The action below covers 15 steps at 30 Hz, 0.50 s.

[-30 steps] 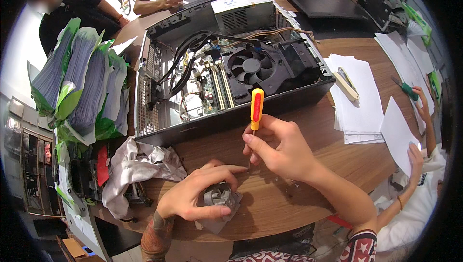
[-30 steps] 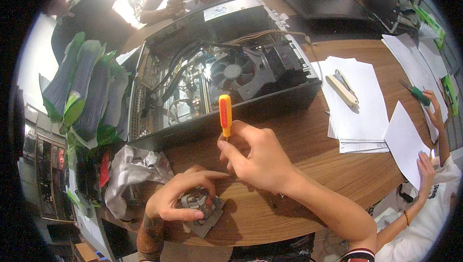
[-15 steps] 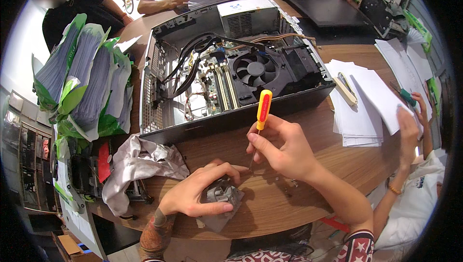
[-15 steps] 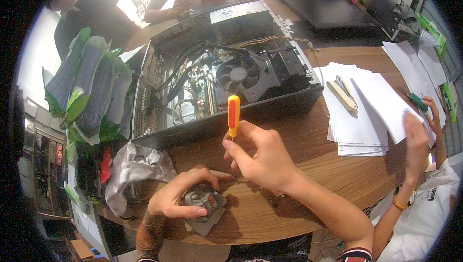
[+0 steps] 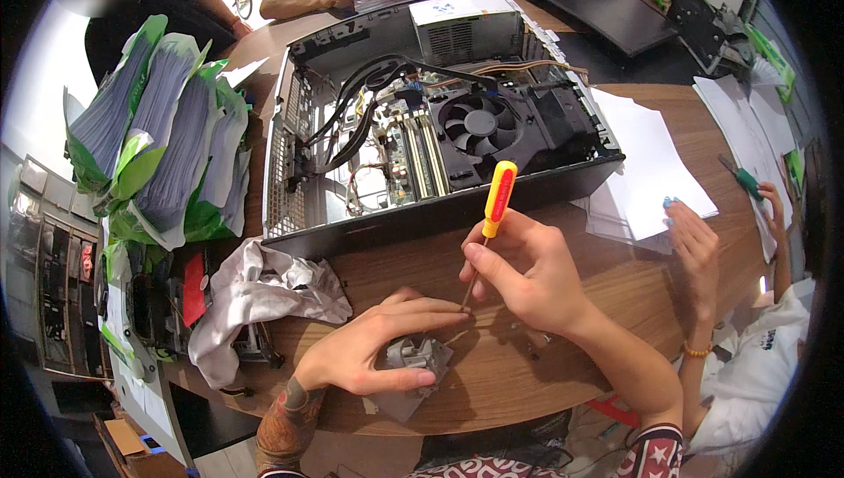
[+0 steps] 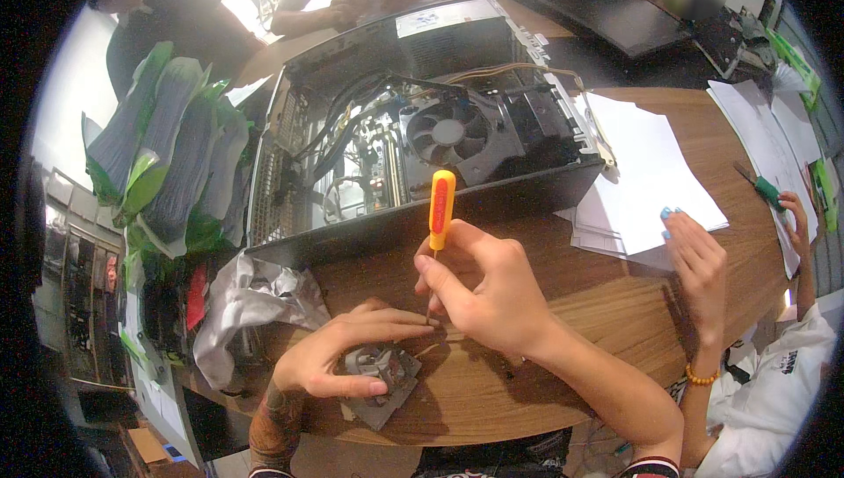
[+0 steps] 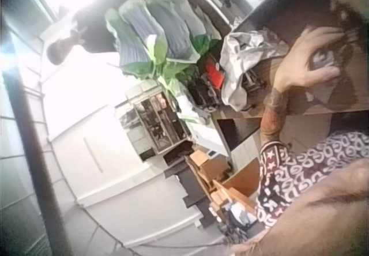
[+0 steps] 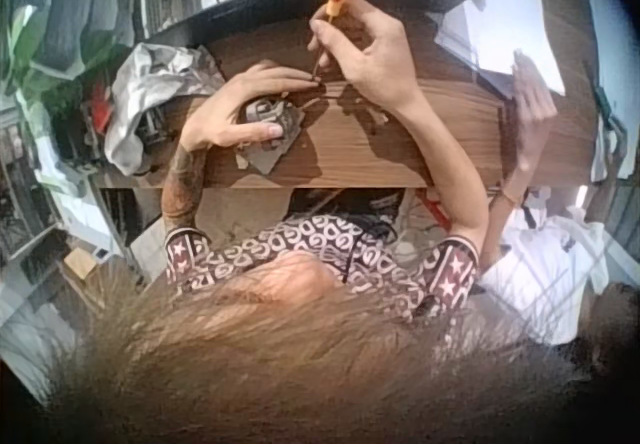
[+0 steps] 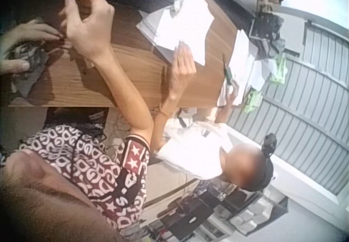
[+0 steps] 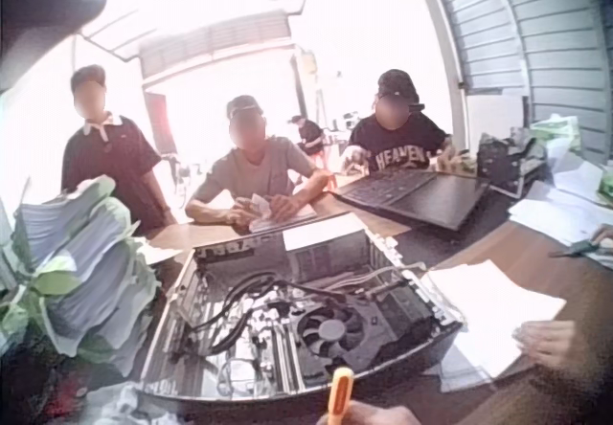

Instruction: The person unscrews a metal bracket from a projector lamp assembly using a screwdriver and then removes a wire from a terminal by hand.

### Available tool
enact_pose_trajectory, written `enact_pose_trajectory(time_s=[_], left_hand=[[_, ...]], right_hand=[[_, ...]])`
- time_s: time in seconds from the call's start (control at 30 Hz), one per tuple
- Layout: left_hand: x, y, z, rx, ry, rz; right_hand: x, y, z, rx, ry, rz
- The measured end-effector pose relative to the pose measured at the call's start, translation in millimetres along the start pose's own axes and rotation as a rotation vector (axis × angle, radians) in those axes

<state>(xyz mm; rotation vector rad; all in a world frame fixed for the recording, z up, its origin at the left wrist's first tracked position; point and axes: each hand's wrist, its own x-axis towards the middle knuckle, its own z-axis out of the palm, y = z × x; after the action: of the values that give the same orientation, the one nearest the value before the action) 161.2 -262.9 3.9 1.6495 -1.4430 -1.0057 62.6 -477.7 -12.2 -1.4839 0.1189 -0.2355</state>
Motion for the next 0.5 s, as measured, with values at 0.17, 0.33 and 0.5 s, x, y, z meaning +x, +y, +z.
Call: enact_pose_trajectory(time_s=[0.17,0.33,0.5], left_hand=[[-0.3,0.2,1.5,0.003,-0.009,-0.011],[-0.3,4.7,3.0,0.012,0.032,-0.044],[-2.5,8.6,0.5,0.038,0.100,0.015]], right_hand=[[1.2,-1.4,-1.8,0.014,0.024,-0.027],[1.2,-5.4,-4.9,0.005,0.032,-0.009],[0.3,-8.5,-4.5,0.050,0.048,-0.039]])
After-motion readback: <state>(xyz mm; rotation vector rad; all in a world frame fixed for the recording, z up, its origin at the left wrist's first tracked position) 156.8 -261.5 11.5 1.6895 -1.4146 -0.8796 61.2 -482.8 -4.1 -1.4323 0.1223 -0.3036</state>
